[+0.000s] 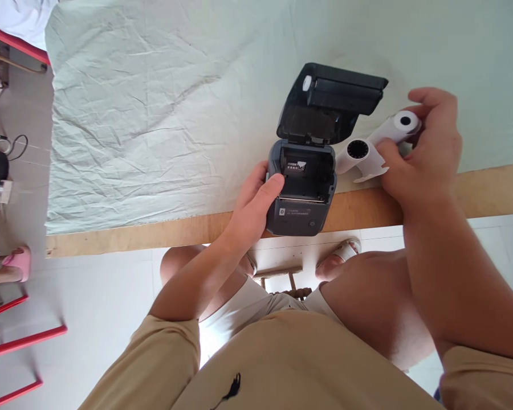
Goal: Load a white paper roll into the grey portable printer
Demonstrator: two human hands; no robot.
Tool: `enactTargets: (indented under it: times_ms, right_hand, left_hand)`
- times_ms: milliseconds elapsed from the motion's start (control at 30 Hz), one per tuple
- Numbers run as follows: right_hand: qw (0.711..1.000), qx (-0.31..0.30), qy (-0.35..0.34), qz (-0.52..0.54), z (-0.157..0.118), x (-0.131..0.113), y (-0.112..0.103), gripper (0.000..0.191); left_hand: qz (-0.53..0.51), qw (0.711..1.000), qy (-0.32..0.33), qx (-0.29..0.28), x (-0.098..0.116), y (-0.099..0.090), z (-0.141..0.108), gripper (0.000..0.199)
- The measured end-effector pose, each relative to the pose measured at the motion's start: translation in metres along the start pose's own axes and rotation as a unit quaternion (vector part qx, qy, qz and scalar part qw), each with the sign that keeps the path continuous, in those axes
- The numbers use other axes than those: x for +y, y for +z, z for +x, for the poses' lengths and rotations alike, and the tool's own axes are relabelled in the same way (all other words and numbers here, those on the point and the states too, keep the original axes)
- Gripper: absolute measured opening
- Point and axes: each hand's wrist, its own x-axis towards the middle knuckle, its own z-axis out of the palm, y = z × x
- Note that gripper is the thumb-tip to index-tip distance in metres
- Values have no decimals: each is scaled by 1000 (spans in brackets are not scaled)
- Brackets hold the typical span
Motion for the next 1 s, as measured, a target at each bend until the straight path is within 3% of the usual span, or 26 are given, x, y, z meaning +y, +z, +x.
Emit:
enactTargets:
  times_ms: [133, 300, 400, 500, 567, 633, 700, 800, 867, 1000]
  right_hand:
    - [1000, -9, -15, -10, 4, -1, -8, 77]
    - [1000, 17, -22, -8, 3, -4, -2, 86]
    - [992, 104, -50, 49, 4, -7, 1, 71]
    - [951, 215, -150, 162, 6, -20, -4, 52]
    - [929, 223, -221, 193, 4, -38, -11, 50]
    - [930, 197, -263, 164, -3, -65, -17, 54]
    - [918, 211, -307, 134, -13, -94, -20, 52]
    - [955, 79, -273, 87, -26, -127, -18, 45]
    - [963, 34, -256, 75, -28, -135, -13, 38]
    - [960, 14, -271, 74, -25, -132, -6, 29]
  left_hand:
    - [1, 1000, -12, 4, 1, 0, -1, 58]
    - [13, 1000, -16, 5, -1, -1, 0, 62]
    - [11, 1000, -3, 3, -2, -2, 0, 60]
    - [13, 1000, -6, 10, -3, -1, 1, 61]
    - [18, 1000, -2, 20, -3, 0, 2, 63]
    - [25, 999, 5, 25, -2, 0, 2, 62]
    - [32, 999, 15, 23, -3, -1, 2, 59]
    - [42, 998, 30, 22, -3, -2, 1, 54]
    - [50, 998, 35, 25, -2, -2, 1, 52]
    - [62, 997, 30, 34, 1, -1, 0, 53]
